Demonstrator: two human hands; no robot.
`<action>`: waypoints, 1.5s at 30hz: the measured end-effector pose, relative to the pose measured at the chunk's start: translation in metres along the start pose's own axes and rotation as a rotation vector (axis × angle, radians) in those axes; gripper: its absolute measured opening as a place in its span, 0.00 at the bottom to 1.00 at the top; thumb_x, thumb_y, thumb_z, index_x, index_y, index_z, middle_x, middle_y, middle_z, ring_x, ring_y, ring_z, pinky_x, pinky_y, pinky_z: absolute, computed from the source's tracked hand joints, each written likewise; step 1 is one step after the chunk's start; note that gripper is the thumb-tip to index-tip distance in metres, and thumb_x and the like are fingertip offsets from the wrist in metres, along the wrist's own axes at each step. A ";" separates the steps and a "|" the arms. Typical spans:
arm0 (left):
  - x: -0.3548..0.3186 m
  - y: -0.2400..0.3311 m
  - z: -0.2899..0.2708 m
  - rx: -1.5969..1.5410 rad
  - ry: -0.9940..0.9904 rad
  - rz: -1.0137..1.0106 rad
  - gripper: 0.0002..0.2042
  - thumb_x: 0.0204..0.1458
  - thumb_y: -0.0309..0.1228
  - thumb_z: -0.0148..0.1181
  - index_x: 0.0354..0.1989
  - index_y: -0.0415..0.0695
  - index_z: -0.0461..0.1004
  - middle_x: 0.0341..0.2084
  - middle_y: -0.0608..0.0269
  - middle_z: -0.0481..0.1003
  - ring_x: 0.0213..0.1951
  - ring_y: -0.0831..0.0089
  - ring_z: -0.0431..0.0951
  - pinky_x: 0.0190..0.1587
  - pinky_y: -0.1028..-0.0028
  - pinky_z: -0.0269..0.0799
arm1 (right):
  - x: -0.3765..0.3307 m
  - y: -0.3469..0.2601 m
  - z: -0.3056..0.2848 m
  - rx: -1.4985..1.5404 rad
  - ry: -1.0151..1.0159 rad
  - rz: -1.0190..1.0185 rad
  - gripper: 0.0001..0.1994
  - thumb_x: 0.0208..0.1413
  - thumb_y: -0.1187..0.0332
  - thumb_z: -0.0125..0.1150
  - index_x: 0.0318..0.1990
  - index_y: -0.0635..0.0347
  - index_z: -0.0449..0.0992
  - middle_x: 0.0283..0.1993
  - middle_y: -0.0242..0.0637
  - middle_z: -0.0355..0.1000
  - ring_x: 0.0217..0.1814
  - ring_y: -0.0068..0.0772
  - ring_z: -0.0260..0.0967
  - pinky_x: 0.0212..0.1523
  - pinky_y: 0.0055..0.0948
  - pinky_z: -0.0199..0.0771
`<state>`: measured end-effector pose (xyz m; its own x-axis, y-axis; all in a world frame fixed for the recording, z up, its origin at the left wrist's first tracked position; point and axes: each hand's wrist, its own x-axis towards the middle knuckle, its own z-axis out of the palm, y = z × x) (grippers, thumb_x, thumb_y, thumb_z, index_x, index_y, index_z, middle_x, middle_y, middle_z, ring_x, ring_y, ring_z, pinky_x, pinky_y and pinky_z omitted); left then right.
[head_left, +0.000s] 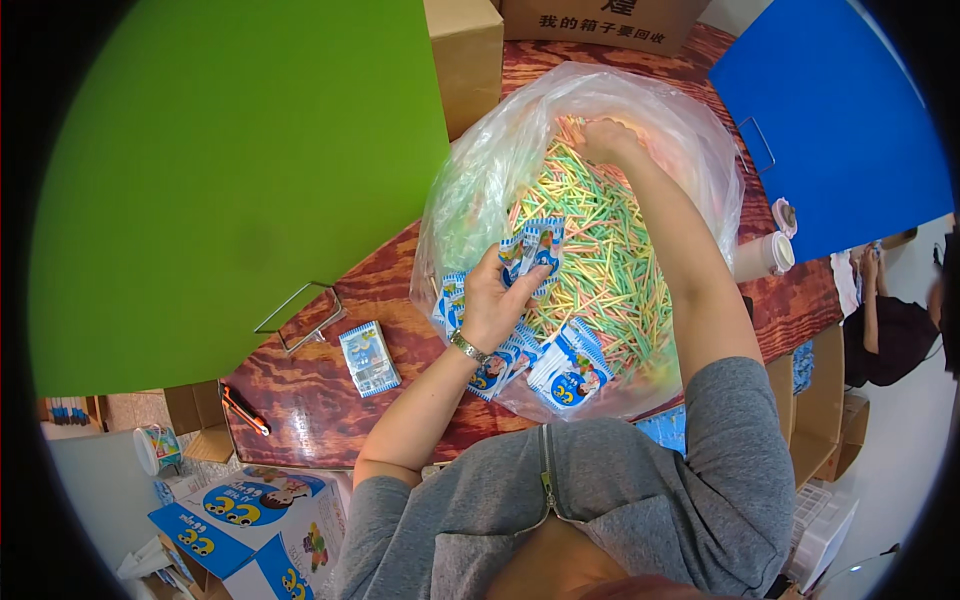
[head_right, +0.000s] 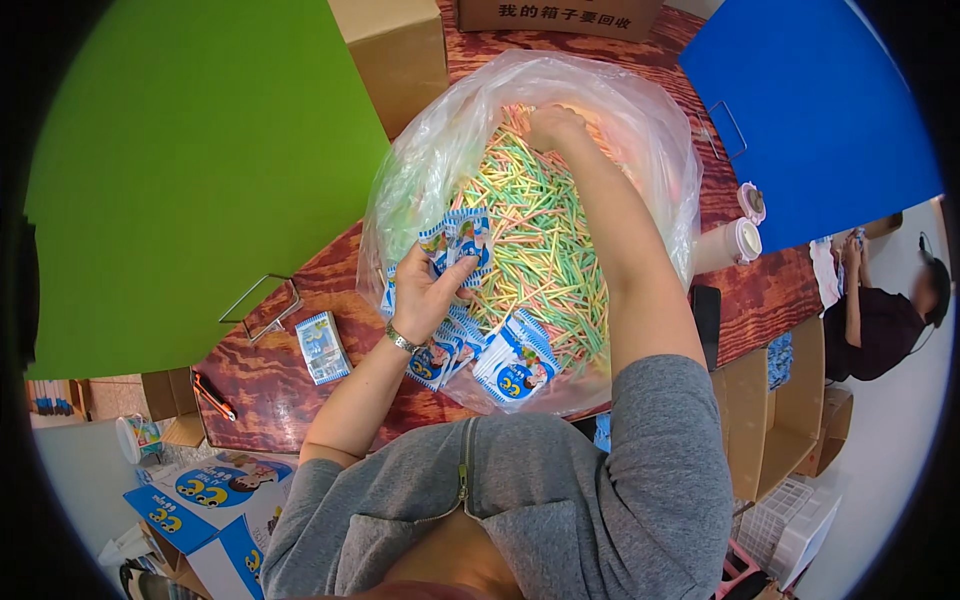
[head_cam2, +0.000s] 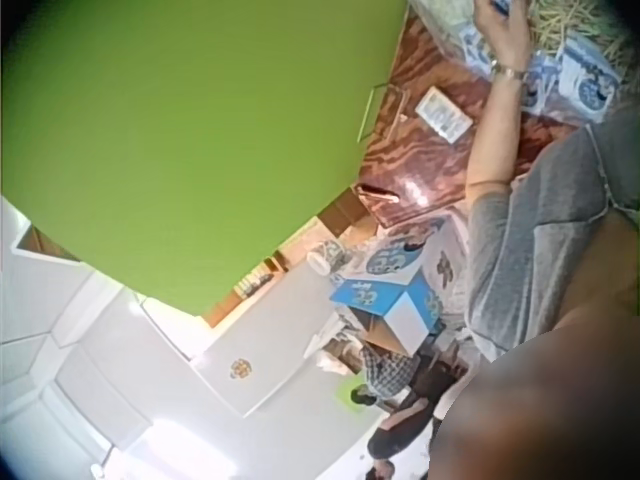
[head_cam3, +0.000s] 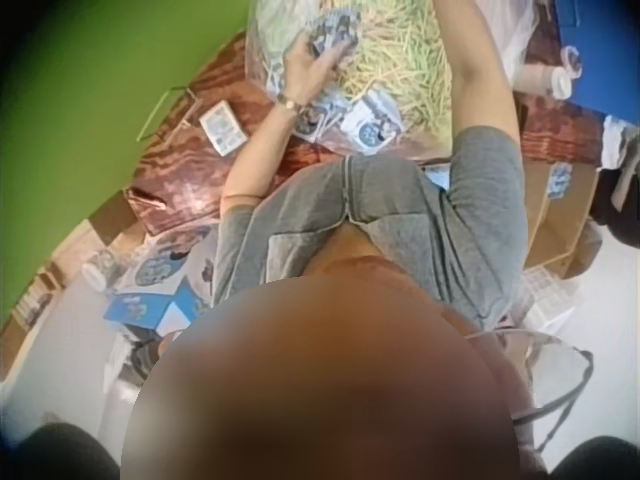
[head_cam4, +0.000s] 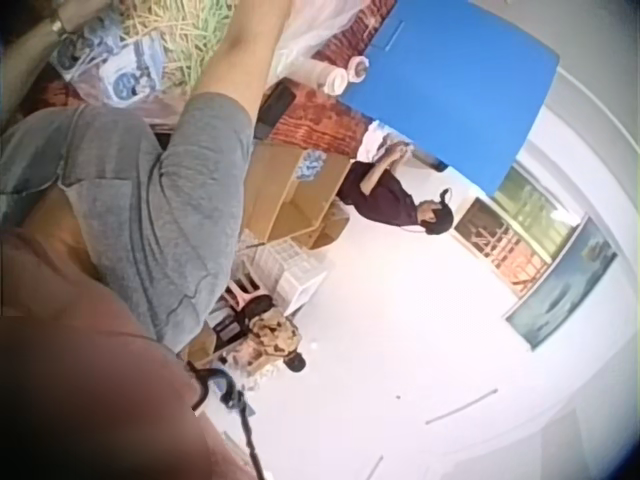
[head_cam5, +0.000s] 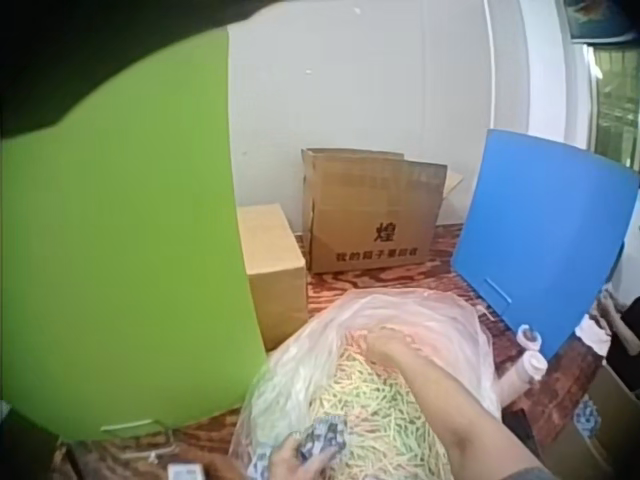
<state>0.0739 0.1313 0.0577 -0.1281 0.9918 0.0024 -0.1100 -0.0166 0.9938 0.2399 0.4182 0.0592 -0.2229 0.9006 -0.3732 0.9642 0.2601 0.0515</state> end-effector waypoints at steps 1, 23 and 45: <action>0.000 -0.002 0.000 -0.009 0.003 0.009 0.14 0.52 0.28 0.65 0.44 0.37 0.73 0.31 0.64 0.79 0.25 0.82 0.77 0.22 0.80 0.75 | 0.000 0.000 0.002 0.000 0.007 -0.005 0.21 0.54 0.60 0.55 0.54 0.58 0.76 0.60 0.45 0.70 0.62 0.46 0.68 0.58 0.45 0.70; 0.008 -0.024 -0.010 0.368 0.152 0.243 0.17 0.45 0.36 0.72 0.26 0.41 0.68 0.14 0.59 0.72 0.16 0.71 0.73 0.21 0.71 0.66 | -0.161 0.035 -0.041 0.906 -0.199 -0.498 0.17 0.68 0.55 0.45 0.43 0.61 0.70 0.32 0.29 0.70 0.34 0.21 0.70 0.36 0.25 0.73; -0.009 -0.013 -0.008 0.423 0.251 0.463 0.16 0.45 0.33 0.72 0.34 0.39 0.71 0.19 0.55 0.76 0.19 0.62 0.78 0.22 0.68 0.69 | -0.242 -0.011 -0.050 0.322 -0.316 -0.649 0.15 0.68 0.56 0.44 0.47 0.60 0.65 0.28 0.36 0.68 0.29 0.27 0.71 0.32 0.30 0.72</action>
<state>0.0683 0.1216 0.0438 -0.2996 0.8339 0.4635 0.3998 -0.3313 0.8546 0.2757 0.2144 0.1948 -0.7504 0.4494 -0.4847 0.6603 0.5428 -0.5190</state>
